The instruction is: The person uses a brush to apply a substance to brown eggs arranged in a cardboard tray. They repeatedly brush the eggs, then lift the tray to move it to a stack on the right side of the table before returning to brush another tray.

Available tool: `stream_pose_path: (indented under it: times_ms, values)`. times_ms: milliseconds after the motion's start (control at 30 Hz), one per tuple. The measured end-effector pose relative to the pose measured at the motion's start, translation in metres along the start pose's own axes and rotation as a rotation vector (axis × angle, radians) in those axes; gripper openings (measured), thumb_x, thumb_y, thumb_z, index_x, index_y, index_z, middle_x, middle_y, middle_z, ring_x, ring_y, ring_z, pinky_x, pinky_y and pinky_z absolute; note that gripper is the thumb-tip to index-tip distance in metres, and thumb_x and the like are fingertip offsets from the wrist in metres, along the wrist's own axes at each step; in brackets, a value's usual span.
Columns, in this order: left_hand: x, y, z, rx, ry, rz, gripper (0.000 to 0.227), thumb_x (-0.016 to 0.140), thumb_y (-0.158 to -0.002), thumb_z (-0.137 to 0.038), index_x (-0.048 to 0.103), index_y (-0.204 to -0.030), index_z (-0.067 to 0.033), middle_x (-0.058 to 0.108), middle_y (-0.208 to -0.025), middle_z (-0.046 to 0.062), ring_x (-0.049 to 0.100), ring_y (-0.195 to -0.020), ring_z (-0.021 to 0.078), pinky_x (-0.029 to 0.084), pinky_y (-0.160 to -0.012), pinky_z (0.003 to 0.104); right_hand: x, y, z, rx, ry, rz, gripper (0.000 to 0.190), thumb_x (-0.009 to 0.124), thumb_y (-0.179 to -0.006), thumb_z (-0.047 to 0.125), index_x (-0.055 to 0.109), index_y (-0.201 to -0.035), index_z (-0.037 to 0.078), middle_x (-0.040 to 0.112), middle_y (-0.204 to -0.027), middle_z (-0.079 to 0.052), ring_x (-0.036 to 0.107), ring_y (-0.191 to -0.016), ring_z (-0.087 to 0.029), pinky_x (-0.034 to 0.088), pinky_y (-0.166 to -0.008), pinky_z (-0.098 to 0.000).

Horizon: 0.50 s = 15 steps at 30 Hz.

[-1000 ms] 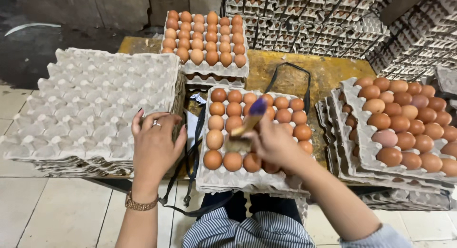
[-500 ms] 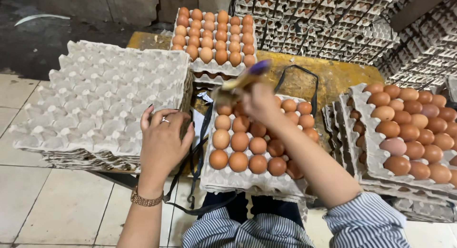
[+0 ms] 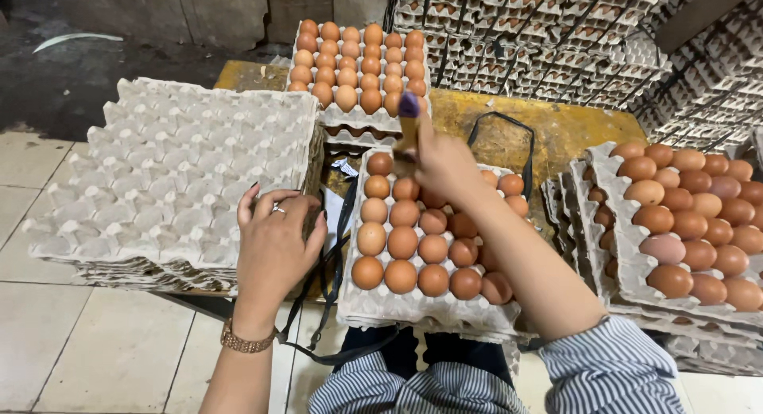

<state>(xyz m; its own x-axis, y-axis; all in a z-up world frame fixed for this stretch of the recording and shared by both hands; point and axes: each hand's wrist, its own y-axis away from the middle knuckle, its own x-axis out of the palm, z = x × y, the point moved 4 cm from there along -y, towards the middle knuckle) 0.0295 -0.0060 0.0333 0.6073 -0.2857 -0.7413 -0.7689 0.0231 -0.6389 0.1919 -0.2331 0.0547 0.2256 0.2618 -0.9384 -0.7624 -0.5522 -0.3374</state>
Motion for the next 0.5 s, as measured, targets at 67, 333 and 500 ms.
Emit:
stream_pose_path:
  times_ms: [67,333,500]
  values:
    - [-0.001,-0.001,0.0,-0.001,-0.004,-0.002,0.016,0.065,-0.096,-0.032,0.072,-0.103,-0.0201,0.076,-0.086,0.001,0.067,-0.113,0.0183,0.029,-0.119,0.051,0.03,-0.012,-0.012,-0.044,-0.005,-0.175,0.067,0.067,-0.082,0.021,0.035,-0.136,-0.005,0.065,-0.075,-0.024,0.068,-0.069,-0.053,0.052,-0.062,-0.0624]
    - [0.0,-0.001,0.0,-0.014,0.018,-0.002,0.015,0.065,-0.096,-0.032,0.072,-0.103,-0.0202,0.077,-0.088,0.001,0.067,-0.112,0.019,0.029,-0.119,0.051,0.07,-0.041,-0.067,0.001,-0.371,-0.333,0.033,0.07,-0.096,0.016,0.042,-0.108,0.002,0.068,-0.085,-0.023,0.07,-0.085,-0.05,0.055,-0.07,-0.0556]
    - [0.001,0.0,0.0,-0.015,0.012,-0.007,0.016,0.065,-0.096,-0.033,0.072,-0.103,-0.0193,0.077,-0.087,0.002,0.068,-0.111,0.0197,0.03,-0.118,0.051,0.06,-0.037,-0.039,-0.103,-0.334,-0.542,0.032,0.074,-0.095,0.016,0.048,-0.105,0.0,0.066,-0.084,-0.019,0.07,-0.078,-0.046,0.057,-0.064,-0.0494]
